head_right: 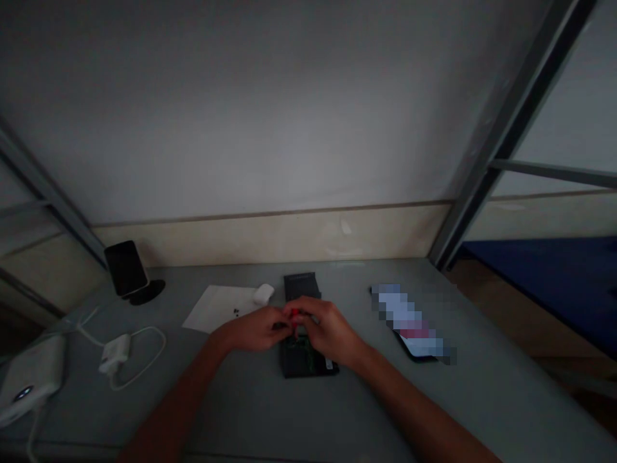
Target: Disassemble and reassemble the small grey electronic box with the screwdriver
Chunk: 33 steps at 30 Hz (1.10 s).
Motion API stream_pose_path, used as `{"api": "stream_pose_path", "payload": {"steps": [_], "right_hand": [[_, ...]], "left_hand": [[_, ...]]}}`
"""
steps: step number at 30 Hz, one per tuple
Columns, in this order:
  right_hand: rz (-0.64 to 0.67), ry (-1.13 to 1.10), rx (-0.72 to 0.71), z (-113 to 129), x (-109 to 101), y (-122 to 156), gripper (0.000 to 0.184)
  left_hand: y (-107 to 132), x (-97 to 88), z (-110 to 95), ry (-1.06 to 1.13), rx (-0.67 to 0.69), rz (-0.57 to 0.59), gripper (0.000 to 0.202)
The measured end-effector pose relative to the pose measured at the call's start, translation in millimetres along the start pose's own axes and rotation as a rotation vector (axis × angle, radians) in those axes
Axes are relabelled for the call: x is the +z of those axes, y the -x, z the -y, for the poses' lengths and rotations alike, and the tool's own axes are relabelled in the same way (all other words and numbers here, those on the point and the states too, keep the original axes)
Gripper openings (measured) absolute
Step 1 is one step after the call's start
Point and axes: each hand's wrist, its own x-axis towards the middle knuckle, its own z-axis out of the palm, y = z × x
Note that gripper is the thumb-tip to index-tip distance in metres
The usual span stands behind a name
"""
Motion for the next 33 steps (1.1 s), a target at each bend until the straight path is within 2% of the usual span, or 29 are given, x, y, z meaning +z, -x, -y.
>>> {"api": "stream_pose_path", "payload": {"steps": [12,19,24,27,33], "right_hand": [[0.013,0.228,-0.153,-1.3,-1.3,2.7,0.021],[0.085,0.195,-0.128,12.7,-2.7,0.8,0.025],[0.080,0.289,-0.117,10.3,-3.7,0.7,0.023],[0.072,0.350,-0.117,10.1,-5.0,0.8,0.023],[0.123,0.249,-0.184,16.5,-4.6,0.8,0.033]], "left_hand": [[0.3,0.4,4.6,0.016,0.009,0.018,0.027],[-0.2,0.7,8.0,0.031,0.018,0.025,0.025],[1.5,-1.0,2.4,0.000,-0.049,0.031,0.026],[1.5,-1.0,2.1,0.011,-0.044,0.028,0.028],[0.9,1.7,6.2,0.056,0.026,-0.012,0.023]]}}
